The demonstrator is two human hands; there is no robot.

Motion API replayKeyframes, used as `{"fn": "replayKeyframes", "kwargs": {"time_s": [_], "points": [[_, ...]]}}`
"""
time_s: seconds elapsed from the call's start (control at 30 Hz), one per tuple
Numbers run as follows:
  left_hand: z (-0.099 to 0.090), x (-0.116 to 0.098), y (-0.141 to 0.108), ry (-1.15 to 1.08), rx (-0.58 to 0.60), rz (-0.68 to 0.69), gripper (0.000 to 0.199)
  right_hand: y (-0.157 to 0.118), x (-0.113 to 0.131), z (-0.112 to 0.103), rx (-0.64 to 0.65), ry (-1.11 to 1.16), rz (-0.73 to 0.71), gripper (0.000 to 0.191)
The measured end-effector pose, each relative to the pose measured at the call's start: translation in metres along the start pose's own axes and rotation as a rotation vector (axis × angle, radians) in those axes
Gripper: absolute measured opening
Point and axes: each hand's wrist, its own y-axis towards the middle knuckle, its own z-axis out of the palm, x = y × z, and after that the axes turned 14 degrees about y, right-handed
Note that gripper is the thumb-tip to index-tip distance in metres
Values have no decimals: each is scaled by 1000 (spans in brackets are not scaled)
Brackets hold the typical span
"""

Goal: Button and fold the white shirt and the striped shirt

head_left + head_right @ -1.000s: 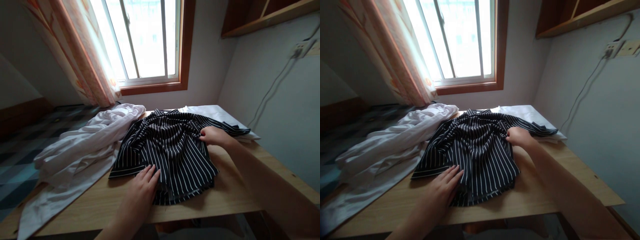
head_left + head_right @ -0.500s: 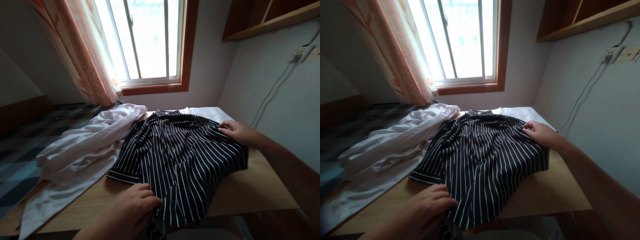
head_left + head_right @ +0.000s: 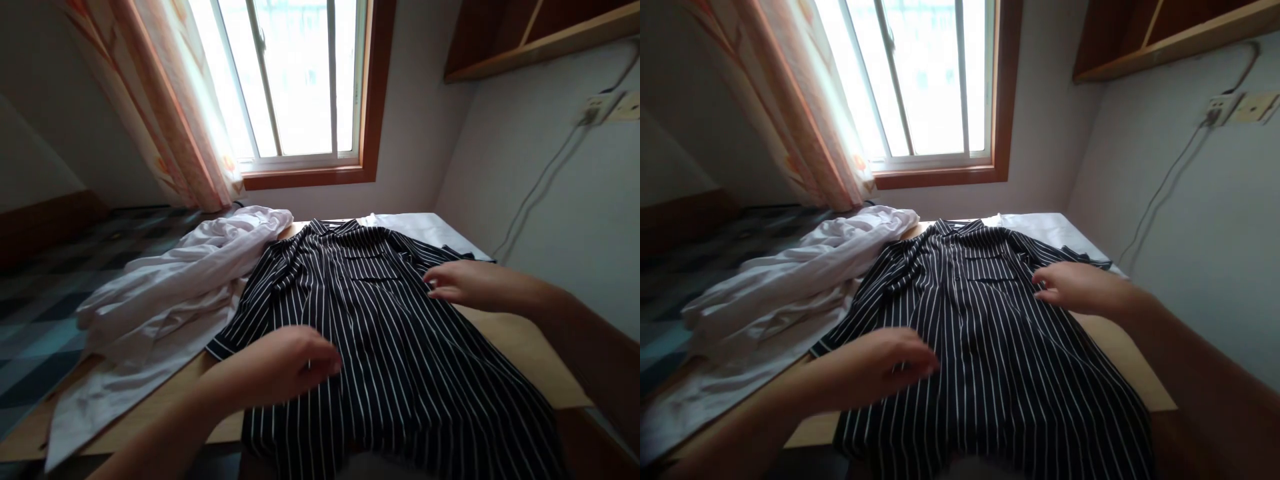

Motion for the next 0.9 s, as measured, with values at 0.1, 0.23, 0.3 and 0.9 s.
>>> {"fn": "replayKeyframes", "kwargs": {"time_s": [0.1, 0.23, 0.3, 0.9], "points": [[7, 37, 45, 239, -303, -233, 30, 39, 27, 23, 52, -58, -230, 24], [34, 84, 92, 390, -418, -478, 47, 94, 43, 70, -31, -114, -264, 40], [47, 98, 103, 400, -422, -602, 49, 113, 39, 92, -63, -134, -238, 46], [67, 84, 36, 379, -115, -658, 66, 86, -6, 127, -32, -159, -119, 64]]}}
